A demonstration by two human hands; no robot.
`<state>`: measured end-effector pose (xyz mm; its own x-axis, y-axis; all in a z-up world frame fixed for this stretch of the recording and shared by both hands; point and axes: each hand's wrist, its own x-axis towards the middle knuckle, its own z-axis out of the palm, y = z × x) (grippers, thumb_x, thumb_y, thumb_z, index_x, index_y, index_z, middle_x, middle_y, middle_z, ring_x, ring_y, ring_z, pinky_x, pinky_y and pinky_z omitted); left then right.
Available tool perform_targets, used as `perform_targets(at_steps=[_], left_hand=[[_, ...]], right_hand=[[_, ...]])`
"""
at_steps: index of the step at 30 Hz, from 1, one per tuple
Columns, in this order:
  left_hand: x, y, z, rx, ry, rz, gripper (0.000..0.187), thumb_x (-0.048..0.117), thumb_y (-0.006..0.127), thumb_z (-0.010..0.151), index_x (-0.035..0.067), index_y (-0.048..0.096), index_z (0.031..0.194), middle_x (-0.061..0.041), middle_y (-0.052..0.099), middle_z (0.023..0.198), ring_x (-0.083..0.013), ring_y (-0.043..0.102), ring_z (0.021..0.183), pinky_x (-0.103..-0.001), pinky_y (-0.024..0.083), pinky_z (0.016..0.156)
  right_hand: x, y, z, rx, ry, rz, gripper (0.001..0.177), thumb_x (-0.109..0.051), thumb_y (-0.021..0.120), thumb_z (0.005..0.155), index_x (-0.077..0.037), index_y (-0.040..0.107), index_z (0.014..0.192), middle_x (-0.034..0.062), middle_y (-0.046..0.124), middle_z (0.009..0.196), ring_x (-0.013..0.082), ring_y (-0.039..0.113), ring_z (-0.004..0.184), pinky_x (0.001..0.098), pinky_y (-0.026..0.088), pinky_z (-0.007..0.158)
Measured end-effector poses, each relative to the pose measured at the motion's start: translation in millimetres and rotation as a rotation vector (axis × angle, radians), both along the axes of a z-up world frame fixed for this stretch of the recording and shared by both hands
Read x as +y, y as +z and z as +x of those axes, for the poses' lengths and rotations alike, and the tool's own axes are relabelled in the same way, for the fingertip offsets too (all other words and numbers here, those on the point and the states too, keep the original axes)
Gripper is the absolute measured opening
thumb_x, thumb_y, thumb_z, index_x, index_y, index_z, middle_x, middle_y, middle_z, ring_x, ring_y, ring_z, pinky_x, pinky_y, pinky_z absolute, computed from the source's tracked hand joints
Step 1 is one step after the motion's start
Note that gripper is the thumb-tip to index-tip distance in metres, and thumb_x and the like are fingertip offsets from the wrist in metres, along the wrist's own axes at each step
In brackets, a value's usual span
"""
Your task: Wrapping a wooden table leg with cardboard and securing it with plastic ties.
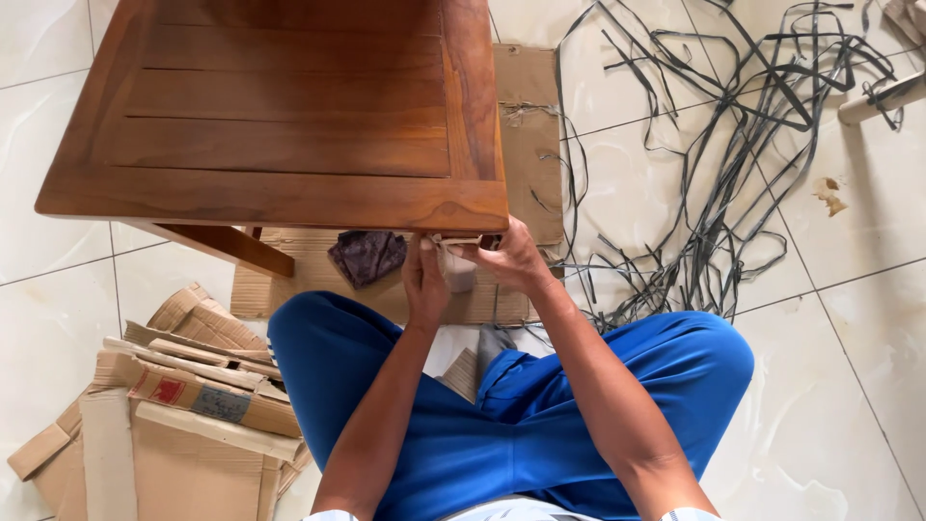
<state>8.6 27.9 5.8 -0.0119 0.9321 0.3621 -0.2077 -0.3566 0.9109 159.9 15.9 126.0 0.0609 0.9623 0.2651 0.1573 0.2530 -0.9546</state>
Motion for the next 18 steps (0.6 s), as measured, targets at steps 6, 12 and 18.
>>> perform_targets(at_steps=[6, 12, 18], left_hand=[[45, -37, -20, 0.083, -0.141, -0.175, 0.04, 0.036, 0.041, 0.114, 0.018, 0.067, 0.139, -0.005, 0.054, 0.056, -0.0065, 0.037, 0.047, -0.029, 0.041, 0.055], [53, -40, -32, 0.003, -0.062, -0.139, 0.02, 0.011, 0.06, 0.107, 0.01, 0.077, 0.119, -0.005, 0.077, 0.105, -0.011, 0.057, 0.101, -0.044, 0.051, 0.099], [24, 56, -34, 0.499, 0.392, 0.114, 0.005, 0.014, 0.085, 0.092, 0.015, 0.084, 0.096, -0.008, 0.074, 0.074, -0.0327, 0.071, 0.07, -0.037, 0.054, 0.065]], right_hand=[[0, 25, 2, 0.082, 0.044, -0.165, 0.032, -0.016, 0.096, 0.068, -0.007, 0.069, 0.084, -0.0012, 0.054, 0.062, 0.007, 0.049, 0.056, 0.0253, 0.045, 0.047], [3, 30, 1, 0.094, 0.068, -0.224, 0.03, -0.014, 0.093, 0.071, -0.009, 0.064, 0.079, -0.0059, 0.045, 0.058, 0.0034, 0.043, 0.054, 0.0208, 0.038, 0.045], [2, 21, -3, 0.128, 0.047, -0.235, 0.031, -0.012, 0.093, 0.071, -0.007, 0.065, 0.085, -0.0008, 0.052, 0.06, 0.0055, 0.046, 0.054, 0.0206, 0.039, 0.045]])
